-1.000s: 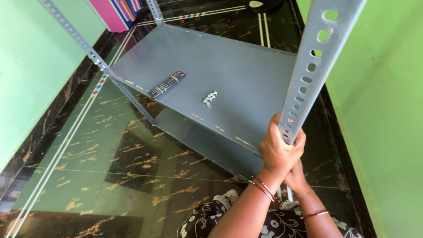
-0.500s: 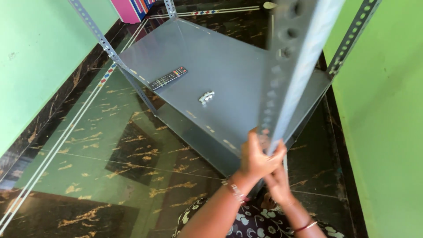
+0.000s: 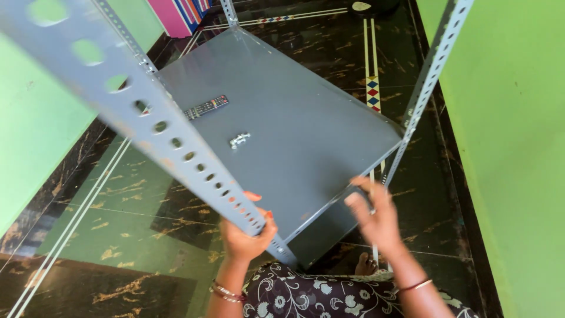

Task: The person assembles a metal shelving unit by hand-tightening bolts into the vertical uprights to secure a grey shelf. They handle multiple bolts and nuts, placing them into the holes of the uprights and tightening them. The person adjusts the shelf position and continues securing the frame.

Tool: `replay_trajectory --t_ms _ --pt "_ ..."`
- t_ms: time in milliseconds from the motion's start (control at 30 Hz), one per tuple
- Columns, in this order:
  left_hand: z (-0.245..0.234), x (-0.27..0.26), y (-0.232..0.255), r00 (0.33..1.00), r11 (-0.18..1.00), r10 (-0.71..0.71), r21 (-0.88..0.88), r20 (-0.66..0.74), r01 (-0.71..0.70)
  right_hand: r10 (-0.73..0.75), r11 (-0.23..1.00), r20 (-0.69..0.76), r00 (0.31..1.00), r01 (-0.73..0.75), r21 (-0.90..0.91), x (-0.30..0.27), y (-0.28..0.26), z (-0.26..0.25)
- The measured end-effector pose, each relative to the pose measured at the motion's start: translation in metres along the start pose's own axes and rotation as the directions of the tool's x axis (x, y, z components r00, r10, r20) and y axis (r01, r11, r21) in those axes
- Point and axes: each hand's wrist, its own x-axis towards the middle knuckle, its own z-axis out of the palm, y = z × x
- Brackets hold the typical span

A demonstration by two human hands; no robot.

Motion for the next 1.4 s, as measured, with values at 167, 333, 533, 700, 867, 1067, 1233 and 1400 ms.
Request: replay_trajectory --t_ms 167,333,533,700,867,1067,1233,1400 --pt "-0.029 -0.002 0.007 0.99 0.997 -0.038 0.066 -0.136 0.047 0.101 0.932 -0.352 0.931 0.035 0.36 0.081 0.067 -0.072" --pt "-0.016 -0.029 0.008 0.905 0.962 -0.239 0.043 -0.352 0.27 0.041 0.981 0.124 0.991 -0.063 0.183 0.163 0.094 -0.1" --pt "-0.007 -0.044 -0.022 0.898 0.923 -0.14 0.273 -0.418 0.271 0.292 0.915 0.111 0.95 -0.311 0.257 0.169 0.142 -0.052" --pt "-0.028 -0.06 -0.036 0.828 0.941 -0.327 -0.076 -0.455 0.33 0.22 0.895 0.101 0.97 -0.242 0.374 0.155 0.147 -0.045" --pt "-0.087 -0.076 -0.051 0.854 0.946 -0.195 0.138 -0.483 0.294 0.222 0.915 0.111 0.969 -0.246 0.32 0.126 0.108 -0.028" --pt "-0.128 -0.093 -0.052 0.845 0.927 -0.181 0.199 -0.503 0.317 0.246 0.903 0.102 0.964 -0.266 0.337 0.092 0.067 -0.022" --pt "-0.149 -0.094 -0.041 0.829 0.957 -0.227 0.041 -0.511 0.287 0.249 0.889 0.109 0.962 -0.272 0.369 0.06 0.043 -0.025" --pt "-0.153 -0.096 -0.031 0.852 0.964 -0.233 0.007 -0.468 0.267 0.261 0.92 0.059 0.963 -0.267 0.288 0.036 0.027 -0.029"
